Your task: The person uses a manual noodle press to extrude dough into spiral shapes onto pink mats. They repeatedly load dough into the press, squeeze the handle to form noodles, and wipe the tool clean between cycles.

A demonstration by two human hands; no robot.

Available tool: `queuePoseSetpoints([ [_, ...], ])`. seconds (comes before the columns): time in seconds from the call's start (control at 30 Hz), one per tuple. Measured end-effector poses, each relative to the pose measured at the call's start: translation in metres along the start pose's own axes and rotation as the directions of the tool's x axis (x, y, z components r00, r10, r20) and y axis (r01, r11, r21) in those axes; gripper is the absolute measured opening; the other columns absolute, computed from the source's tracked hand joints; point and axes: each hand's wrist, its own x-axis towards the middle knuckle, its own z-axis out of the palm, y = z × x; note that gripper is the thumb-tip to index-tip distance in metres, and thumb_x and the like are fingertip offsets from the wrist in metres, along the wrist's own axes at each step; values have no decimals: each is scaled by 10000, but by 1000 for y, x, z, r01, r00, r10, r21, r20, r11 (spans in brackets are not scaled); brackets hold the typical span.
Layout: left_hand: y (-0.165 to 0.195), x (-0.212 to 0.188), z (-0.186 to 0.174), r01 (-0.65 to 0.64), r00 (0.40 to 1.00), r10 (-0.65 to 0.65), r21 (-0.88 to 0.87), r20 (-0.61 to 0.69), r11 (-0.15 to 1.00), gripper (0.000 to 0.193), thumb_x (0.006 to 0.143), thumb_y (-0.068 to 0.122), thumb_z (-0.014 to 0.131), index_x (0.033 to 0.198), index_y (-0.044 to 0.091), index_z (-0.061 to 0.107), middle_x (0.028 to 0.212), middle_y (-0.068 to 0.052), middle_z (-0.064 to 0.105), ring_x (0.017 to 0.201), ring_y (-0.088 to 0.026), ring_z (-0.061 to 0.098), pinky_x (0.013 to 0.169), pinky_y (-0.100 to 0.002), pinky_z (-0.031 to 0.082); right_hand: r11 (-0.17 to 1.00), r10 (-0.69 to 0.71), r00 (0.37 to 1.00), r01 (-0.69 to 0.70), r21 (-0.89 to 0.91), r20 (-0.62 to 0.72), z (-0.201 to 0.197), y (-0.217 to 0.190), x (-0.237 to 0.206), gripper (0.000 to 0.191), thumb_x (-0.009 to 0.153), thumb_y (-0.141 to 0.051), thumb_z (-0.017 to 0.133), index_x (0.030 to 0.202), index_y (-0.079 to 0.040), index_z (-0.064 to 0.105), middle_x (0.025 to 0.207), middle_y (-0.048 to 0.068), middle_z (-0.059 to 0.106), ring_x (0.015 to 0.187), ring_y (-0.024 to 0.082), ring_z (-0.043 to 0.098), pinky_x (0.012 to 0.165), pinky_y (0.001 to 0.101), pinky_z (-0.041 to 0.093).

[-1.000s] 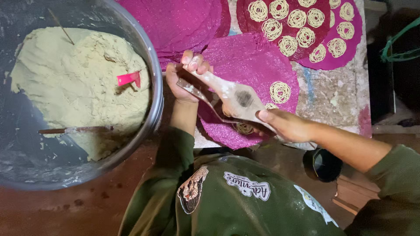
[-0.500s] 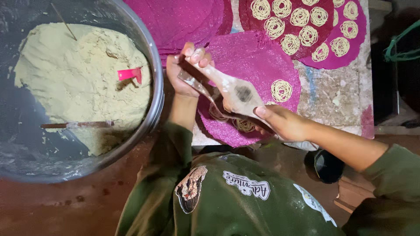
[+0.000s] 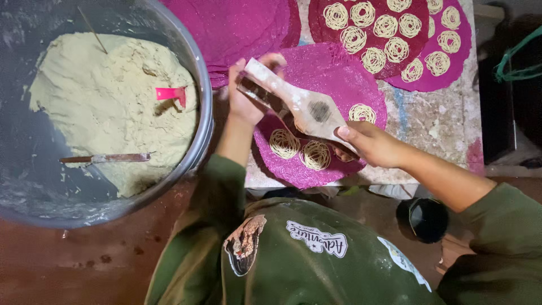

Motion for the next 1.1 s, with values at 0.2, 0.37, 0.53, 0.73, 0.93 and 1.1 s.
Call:
queuePoseSetpoints([
  [0.2, -41, -50, -35, 765, 614, -455, 343, -645, 545, 655, 1132, 476, 108, 1376, -13, 467, 657, 3, 459, 468, -111, 402, 426, -263, 327, 912, -328, 940, 288, 293, 97, 0, 23, 13, 699, 1042, -593, 331, 1015, 12, 683, 829, 80, 704, 751, 176, 654, 717, 326, 563],
  [0.37, -32, -77, -14, 686, 728, -332, 633, -600, 358, 530, 1092, 332, 309, 1563, 92, 351, 764, 92, 502, 440, -96, 414, 394, -230, 380, 840, -379, 925, 353, 412, -20, 10, 40, 35, 634, 1029, -579, 394, 1109, 5, 629, 906, 83, 689, 824, 160, 641, 759, 330, 539],
  [0.53, -8, -115, 37, 330, 854, -175, 770, -490, -546, 710, 994, 165, 559, 1664, 191, 326, 716, -110, 748, 477, -137, 520, 431, -238, 411, 830, -373, 926, 363, 424, -63, 6, 62, 38, 699, 1046, -616, 378, 1060, 33, 637, 894, 96, 687, 820, 182, 643, 742, 345, 540],
  [0.73, 0, -52, 56, 43, 984, 49, 494, -171, 868, 718, 1015, 505, 634, 1558, 70, 458, 1363, -114, 672, 1275, -222, 660, 1160, -397, 538, 881, -321, 938, 244, 404, 133, -2, 64, 15, 755, 992, -645, 319, 1143, 4, 674, 966, 107, 746, 877, 210, 685, 785, 365, 565],
  [0.93, -33, 13, 83, 17, 996, 10, -316, 85, 949, 579, 962, 542, 646, 1326, 112, 514, 1220, -69, 613, 1279, -243, 582, 1218, -455, 393, 827, -144, 915, -97, 554, 376, -19, 53, -29, 775, 957, -651, 259, 1190, -24, 650, 1000, 118, 746, 925, 231, 707, 839, 383, 571],
  [1.1, -70, 48, 64, -27, 998, 45, -392, 37, 919, 201, 931, 298, 562, 1073, 160, 529, 988, -16, 595, 1086, -222, 608, 1154, -429, 434, 988, -24, 994, 8, 152, 103, -45, 52, -35, 824, 969, -677, 246, 995, -23, 747, 803, 114, 737, 758, 224, 686, 739, 380, 565],
])
